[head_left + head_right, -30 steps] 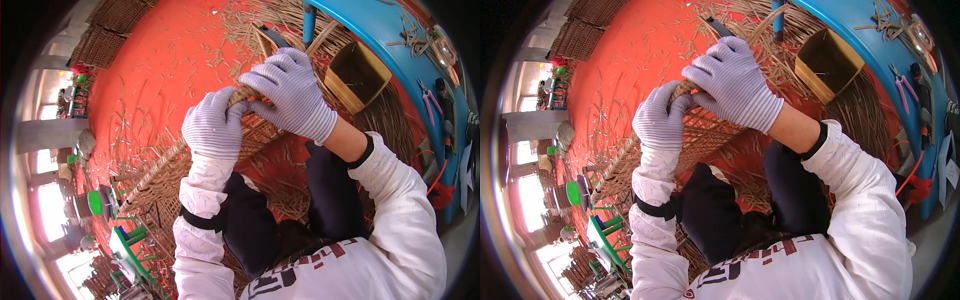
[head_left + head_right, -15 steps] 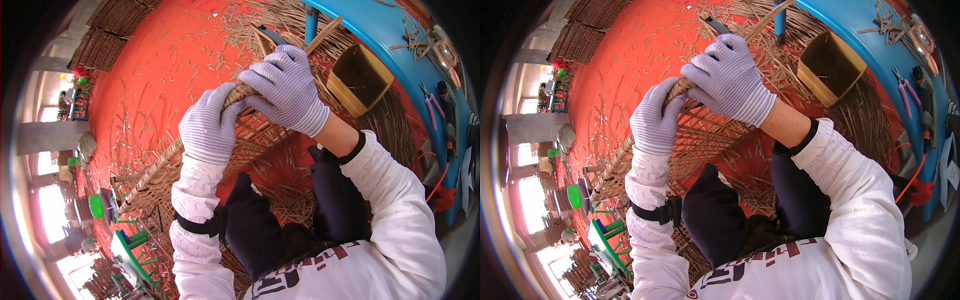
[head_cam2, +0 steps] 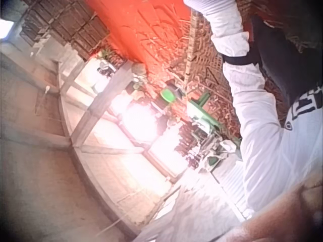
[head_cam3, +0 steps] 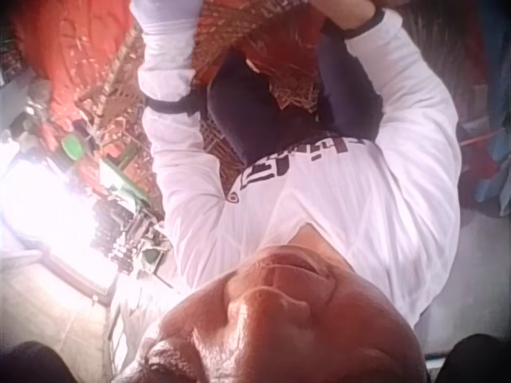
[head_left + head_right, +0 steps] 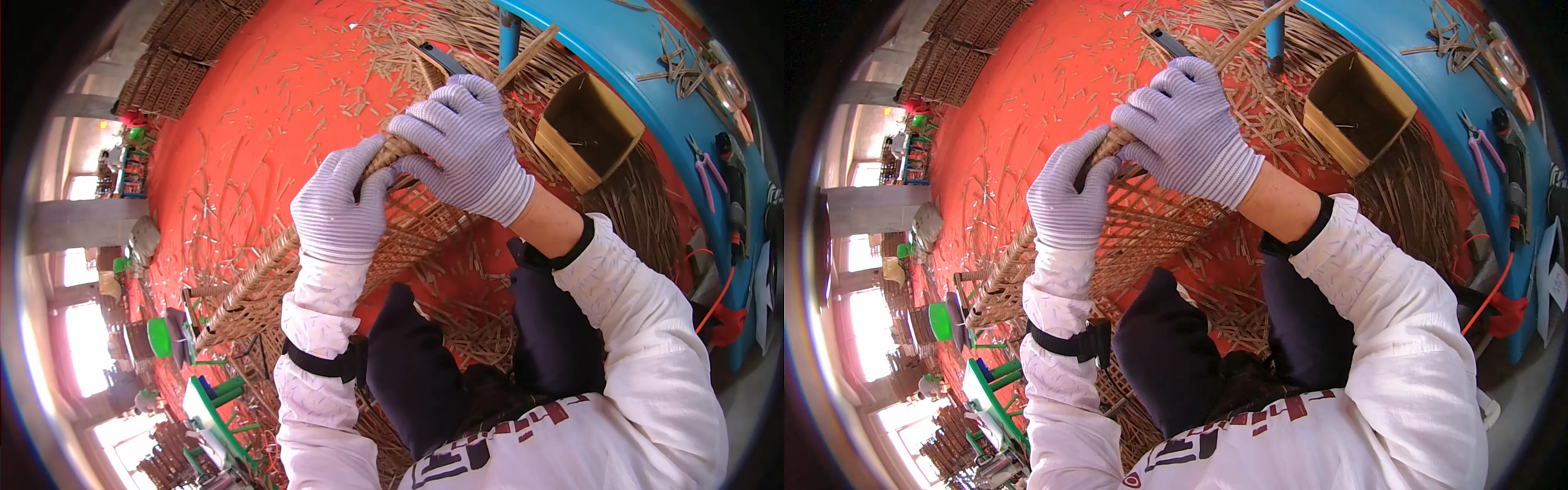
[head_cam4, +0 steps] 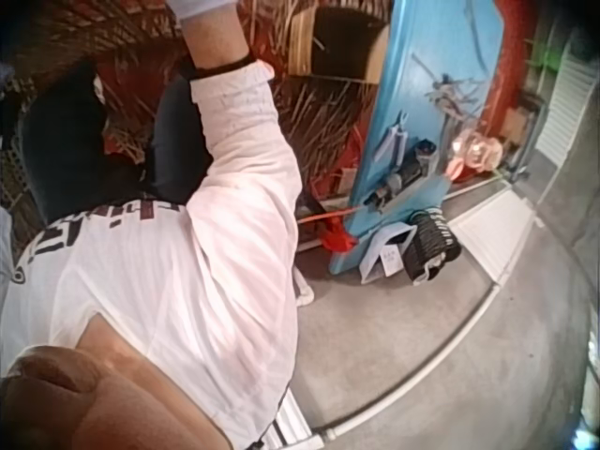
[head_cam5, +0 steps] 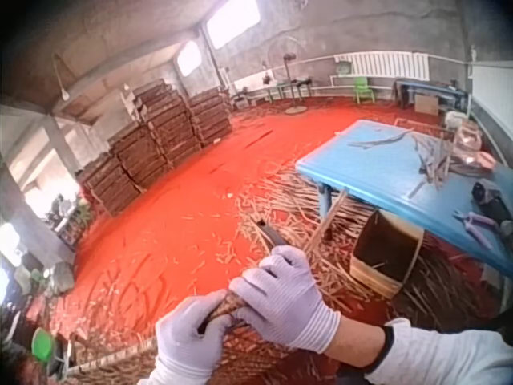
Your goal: Manufacturing a bamboo or wicker piece of furniture by wrapping and securing joints with strips.
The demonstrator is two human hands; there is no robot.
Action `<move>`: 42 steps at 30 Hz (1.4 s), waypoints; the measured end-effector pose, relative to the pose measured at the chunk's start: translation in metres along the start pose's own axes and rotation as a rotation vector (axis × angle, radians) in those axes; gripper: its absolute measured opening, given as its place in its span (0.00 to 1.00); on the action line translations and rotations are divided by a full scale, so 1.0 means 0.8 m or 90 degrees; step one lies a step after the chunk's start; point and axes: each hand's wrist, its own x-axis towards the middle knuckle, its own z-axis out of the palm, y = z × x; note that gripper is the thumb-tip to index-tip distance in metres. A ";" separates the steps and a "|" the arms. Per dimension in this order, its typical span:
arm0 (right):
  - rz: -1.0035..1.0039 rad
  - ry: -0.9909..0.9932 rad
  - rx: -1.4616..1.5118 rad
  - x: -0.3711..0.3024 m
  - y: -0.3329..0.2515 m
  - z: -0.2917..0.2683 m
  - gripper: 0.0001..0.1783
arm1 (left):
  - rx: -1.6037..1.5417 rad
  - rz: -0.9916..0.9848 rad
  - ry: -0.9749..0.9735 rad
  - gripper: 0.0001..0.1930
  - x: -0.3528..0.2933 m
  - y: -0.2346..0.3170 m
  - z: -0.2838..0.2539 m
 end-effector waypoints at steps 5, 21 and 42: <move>0.001 -0.003 -0.001 0.002 0.000 -0.002 0.20 | 0.053 0.065 0.049 0.16 -0.001 0.002 0.002; 0.042 -0.028 0.049 0.010 -0.003 -0.009 0.17 | 0.157 0.019 0.062 0.10 0.006 0.021 0.006; 0.379 -0.001 -0.063 -0.143 0.058 -0.294 0.09 | 0.157 -0.046 0.071 0.10 0.033 -0.029 -0.002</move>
